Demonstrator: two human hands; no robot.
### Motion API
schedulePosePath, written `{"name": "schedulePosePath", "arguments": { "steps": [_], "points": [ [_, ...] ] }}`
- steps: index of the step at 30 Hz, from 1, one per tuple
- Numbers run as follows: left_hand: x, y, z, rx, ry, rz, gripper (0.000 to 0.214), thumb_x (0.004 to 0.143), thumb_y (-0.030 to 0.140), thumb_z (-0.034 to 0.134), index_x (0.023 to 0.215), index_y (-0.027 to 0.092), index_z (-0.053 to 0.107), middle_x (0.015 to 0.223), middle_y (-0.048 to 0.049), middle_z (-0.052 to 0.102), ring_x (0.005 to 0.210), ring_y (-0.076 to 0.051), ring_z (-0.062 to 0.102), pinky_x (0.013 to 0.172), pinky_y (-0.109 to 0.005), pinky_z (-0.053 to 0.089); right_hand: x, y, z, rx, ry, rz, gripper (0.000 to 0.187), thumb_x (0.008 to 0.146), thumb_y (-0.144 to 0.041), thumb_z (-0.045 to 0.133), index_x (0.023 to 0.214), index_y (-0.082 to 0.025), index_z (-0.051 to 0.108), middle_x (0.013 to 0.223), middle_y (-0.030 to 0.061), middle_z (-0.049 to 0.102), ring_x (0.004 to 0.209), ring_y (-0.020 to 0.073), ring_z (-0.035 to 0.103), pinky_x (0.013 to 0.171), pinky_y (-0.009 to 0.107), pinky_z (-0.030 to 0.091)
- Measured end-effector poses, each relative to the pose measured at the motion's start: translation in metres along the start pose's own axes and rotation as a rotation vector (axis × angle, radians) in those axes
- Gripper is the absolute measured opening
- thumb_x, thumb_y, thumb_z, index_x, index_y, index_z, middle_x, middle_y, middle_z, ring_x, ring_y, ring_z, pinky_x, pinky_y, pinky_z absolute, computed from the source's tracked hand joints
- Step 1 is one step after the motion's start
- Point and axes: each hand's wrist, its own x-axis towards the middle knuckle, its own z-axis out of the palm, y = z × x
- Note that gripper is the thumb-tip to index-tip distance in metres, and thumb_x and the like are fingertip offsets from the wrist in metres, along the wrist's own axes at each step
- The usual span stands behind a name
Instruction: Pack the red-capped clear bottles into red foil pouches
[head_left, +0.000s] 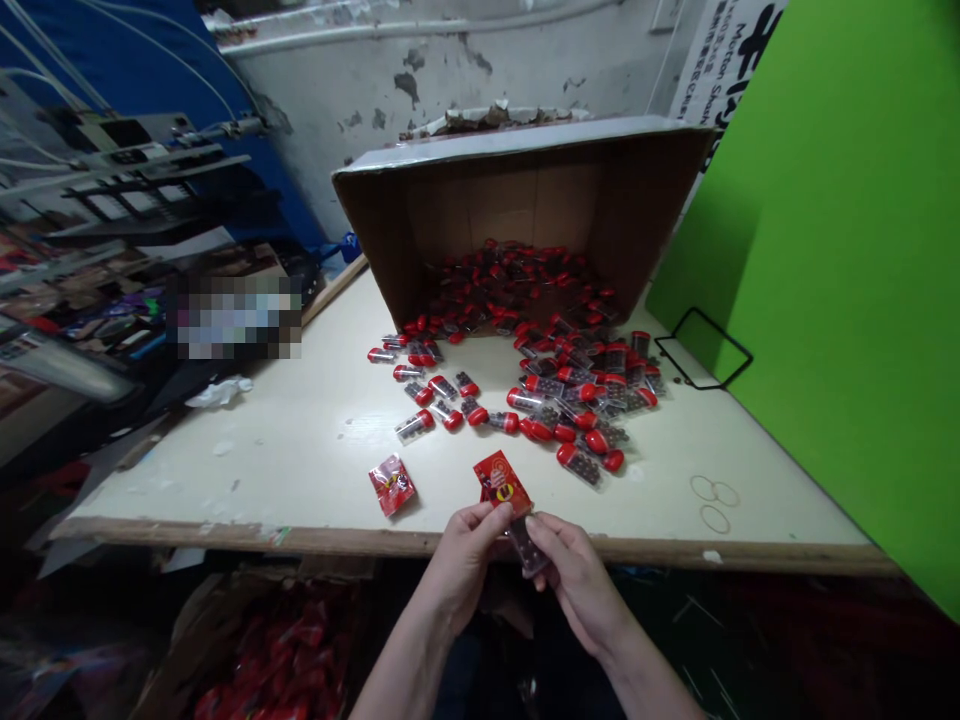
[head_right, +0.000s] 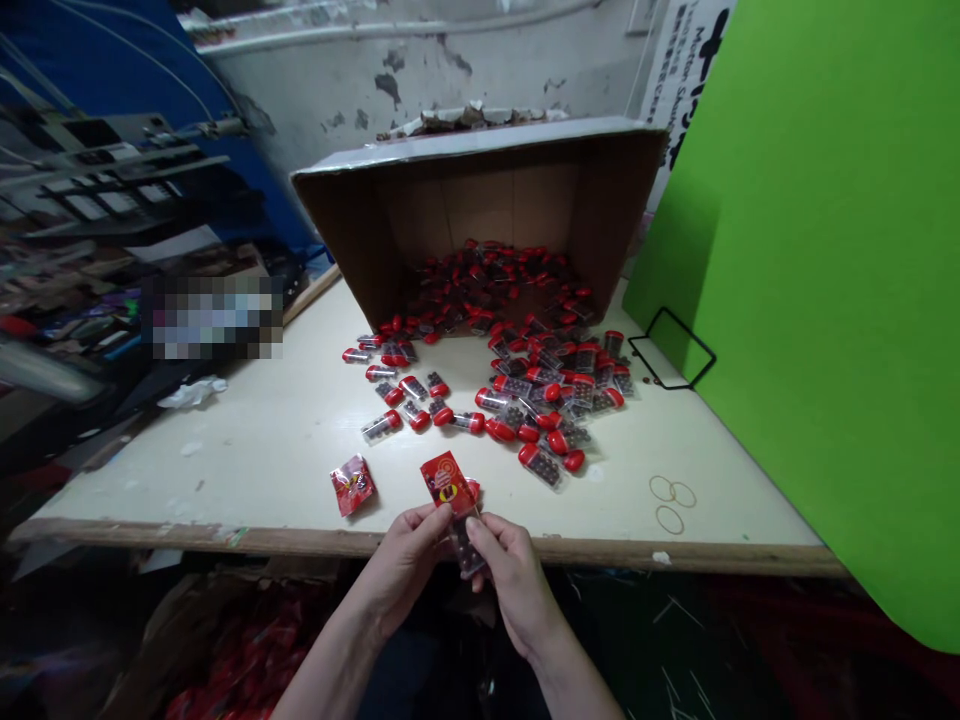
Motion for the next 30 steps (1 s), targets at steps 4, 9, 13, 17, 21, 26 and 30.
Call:
{"name": "schedulePosePath", "arguments": {
  "steps": [4, 9, 13, 17, 21, 26, 30],
  "points": [
    [0.001, -0.005, -0.001, 0.021, 0.088, 0.061, 0.024, 0.077, 0.034, 0.063, 0.074, 0.010, 0.068, 0.062, -0.0057, 0.065, 0.053, -0.013, 0.054, 0.055, -0.025, 0.042, 0.004, 0.006, 0.001, -0.232, 0.073, -0.093, 0.033, 0.087, -0.044, 0.052, 0.073, -0.015, 0.060, 0.059, -0.0031, 0.051, 0.049, 0.0089, 0.046, 0.045, 0.019, 0.039],
    [0.004, 0.002, -0.004, -0.052, 0.189, 0.039, 0.028, 0.075, 0.035, 0.066, 0.084, 0.009, 0.071, 0.075, -0.0101, 0.070, 0.067, -0.016, 0.061, 0.066, -0.027, 0.046, 0.005, 0.007, -0.006, -0.240, 0.049, -0.112, 0.027, 0.081, -0.043, 0.060, 0.090, -0.017, 0.060, 0.073, 0.0017, 0.063, 0.063, 0.0149, 0.060, 0.055, 0.025, 0.050],
    [0.002, 0.008, -0.006, -0.154, 0.152, -0.036, 0.030, 0.074, 0.037, 0.067, 0.082, 0.008, 0.071, 0.074, -0.0115, 0.071, 0.063, -0.016, 0.062, 0.065, -0.026, 0.047, -0.001, 0.002, -0.014, -0.276, -0.028, -0.214, 0.042, 0.072, -0.029, 0.073, 0.108, -0.023, 0.053, 0.094, 0.0030, 0.065, 0.081, 0.0176, 0.064, 0.073, 0.029, 0.052],
    [-0.004, 0.005, -0.001, -0.211, 0.114, -0.104, 0.026, 0.074, 0.033, 0.068, 0.080, 0.009, 0.070, 0.074, -0.0120, 0.071, 0.066, -0.015, 0.062, 0.065, -0.025, 0.046, 0.000, 0.005, -0.019, -0.286, -0.016, -0.273, 0.044, 0.071, -0.026, 0.074, 0.108, -0.025, 0.050, 0.087, 0.0010, 0.063, 0.079, 0.0174, 0.063, 0.073, 0.028, 0.052],
    [-0.013, 0.003, 0.006, -0.199, 0.108, -0.114, 0.021, 0.073, 0.029, 0.069, 0.080, 0.009, 0.071, 0.082, -0.0125, 0.071, 0.074, -0.015, 0.062, 0.075, -0.026, 0.046, 0.007, 0.009, -0.022, -0.282, 0.009, -0.275, 0.047, 0.069, -0.027, 0.075, 0.108, -0.025, 0.049, 0.080, -0.0020, 0.060, 0.072, 0.0157, 0.062, 0.066, 0.026, 0.050],
    [-0.022, -0.002, 0.008, -0.162, 0.117, -0.098, 0.020, 0.073, 0.029, 0.069, 0.079, 0.010, 0.073, 0.081, -0.0109, 0.071, 0.075, -0.014, 0.061, 0.078, -0.025, 0.045, 0.012, 0.009, -0.024, -0.291, -0.008, -0.269, 0.045, 0.069, -0.027, 0.074, 0.107, -0.024, 0.049, 0.076, -0.0029, 0.057, 0.067, 0.0143, 0.059, 0.063, 0.024, 0.048],
    [-0.021, -0.003, 0.011, -0.150, 0.153, -0.084, 0.020, 0.071, 0.029, 0.071, 0.075, 0.010, 0.073, 0.077, -0.0104, 0.071, 0.075, -0.014, 0.061, 0.078, -0.024, 0.045, 0.012, 0.007, -0.020, -0.332, 0.002, -0.258, 0.043, 0.071, -0.030, 0.073, 0.107, -0.023, 0.050, 0.077, -0.0017, 0.059, 0.067, 0.0148, 0.059, 0.062, 0.025, 0.048]
  ]
}}
